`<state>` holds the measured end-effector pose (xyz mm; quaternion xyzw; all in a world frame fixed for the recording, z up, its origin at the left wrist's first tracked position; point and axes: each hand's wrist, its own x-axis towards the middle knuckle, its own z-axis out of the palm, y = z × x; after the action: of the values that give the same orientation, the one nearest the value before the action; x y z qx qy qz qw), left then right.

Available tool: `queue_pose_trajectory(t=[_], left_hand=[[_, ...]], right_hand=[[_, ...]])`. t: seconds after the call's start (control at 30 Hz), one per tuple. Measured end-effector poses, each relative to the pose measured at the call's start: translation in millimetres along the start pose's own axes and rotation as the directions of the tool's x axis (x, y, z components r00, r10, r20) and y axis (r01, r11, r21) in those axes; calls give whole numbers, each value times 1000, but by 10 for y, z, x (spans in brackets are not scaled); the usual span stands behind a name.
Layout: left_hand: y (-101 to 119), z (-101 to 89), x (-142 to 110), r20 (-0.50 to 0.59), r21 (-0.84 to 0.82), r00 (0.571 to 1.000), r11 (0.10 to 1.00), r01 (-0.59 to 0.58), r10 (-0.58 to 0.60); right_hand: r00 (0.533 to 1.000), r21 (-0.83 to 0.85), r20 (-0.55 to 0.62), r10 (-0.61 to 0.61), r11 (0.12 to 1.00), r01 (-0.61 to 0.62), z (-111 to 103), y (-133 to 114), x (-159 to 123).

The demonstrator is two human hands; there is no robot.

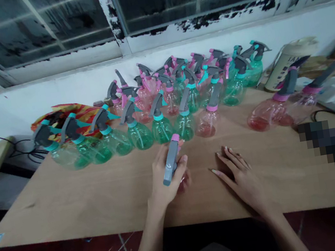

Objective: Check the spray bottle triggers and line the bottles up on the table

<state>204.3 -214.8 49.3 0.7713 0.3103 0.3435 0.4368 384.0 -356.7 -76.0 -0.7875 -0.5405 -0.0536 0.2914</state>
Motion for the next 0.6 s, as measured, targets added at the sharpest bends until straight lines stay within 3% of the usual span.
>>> queue_pose_trajectory(t=[0.6], left_hand=[[57, -68, 16, 72, 61, 996, 996, -57, 52]], right_hand=[[1000, 9, -11, -17, 1000, 17, 63, 42, -41]])
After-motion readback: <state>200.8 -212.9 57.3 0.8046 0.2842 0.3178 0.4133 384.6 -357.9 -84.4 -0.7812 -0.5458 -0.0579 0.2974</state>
